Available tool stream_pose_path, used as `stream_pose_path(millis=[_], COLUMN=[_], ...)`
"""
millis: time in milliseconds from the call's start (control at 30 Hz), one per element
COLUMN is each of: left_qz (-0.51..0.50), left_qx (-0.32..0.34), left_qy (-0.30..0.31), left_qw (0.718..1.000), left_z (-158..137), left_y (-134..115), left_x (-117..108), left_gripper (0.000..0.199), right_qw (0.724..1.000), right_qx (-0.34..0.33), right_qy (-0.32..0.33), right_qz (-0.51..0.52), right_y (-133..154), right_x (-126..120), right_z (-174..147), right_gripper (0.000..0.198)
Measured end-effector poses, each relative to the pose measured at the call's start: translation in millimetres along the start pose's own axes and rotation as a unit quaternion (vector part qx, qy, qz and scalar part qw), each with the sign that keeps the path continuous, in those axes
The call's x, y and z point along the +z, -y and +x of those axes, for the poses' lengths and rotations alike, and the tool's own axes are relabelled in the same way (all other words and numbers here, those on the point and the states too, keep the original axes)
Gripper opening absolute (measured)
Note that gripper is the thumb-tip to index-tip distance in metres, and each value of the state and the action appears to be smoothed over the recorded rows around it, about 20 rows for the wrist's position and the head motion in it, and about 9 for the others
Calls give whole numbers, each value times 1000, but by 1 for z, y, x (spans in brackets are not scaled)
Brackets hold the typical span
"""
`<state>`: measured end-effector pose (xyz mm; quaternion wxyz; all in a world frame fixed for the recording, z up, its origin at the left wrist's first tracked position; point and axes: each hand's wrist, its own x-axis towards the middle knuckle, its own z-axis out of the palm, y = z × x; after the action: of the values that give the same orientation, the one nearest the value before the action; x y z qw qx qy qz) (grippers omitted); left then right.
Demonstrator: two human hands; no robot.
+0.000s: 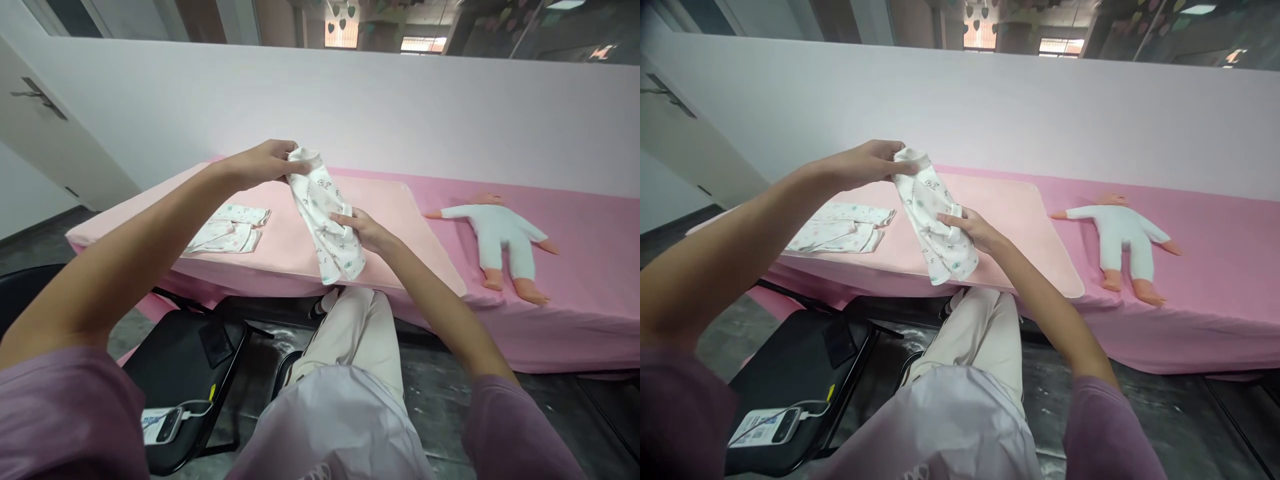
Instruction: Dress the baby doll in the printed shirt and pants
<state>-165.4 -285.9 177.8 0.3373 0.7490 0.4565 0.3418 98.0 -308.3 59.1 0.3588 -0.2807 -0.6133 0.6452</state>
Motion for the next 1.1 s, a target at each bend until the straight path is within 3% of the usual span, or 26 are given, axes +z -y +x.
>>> stream_pose_path(millis=[100,267,433,567,633,700,800,867,1000,1100], left_qz=[-43,-84,-37,41,165,299,365,353,355,371], left_qx=[-69,-138,-208,-300,-345,-329,-242,-234,-254,-242], left_qy=[-59,-165,-220,-273,-306,-288,-161,-90,-58,-66], left_qw=[995,973,952,913,872,848,885,901,898,894], left_z=[2,-4,-25,-40,-46,-53,-65,-70,-71,-73], left_y=[65,167,226,275,303,330,365,383,393,373], left_x=[-29,-96,-179,-229,-234,-222,-188,-169,-158,-158], left_gripper=[34,69,91,100,114,123,114,105,97,91], right_qw=[999,991,965,914,876,848,835,829,825,819], right_qx=[43,114,112,86,49,-16,-92,-110,-117,-127], right_qy=[10,41,65,46,4,-13,57,72,60,38], right_qz=[8,-60,-229,-394,-479,-530,-539,-543,-550,-558], right_y=[-23,-40,-34,-43,-66,-101,-159,-186,-199,-183], right_x=[7,29,71,123,146,162,168,164,159,160], right_z=[52,173,311,388,399,392,363,348,343,335], right_gripper=[64,68,76,86,83,74,67,69,73,70])
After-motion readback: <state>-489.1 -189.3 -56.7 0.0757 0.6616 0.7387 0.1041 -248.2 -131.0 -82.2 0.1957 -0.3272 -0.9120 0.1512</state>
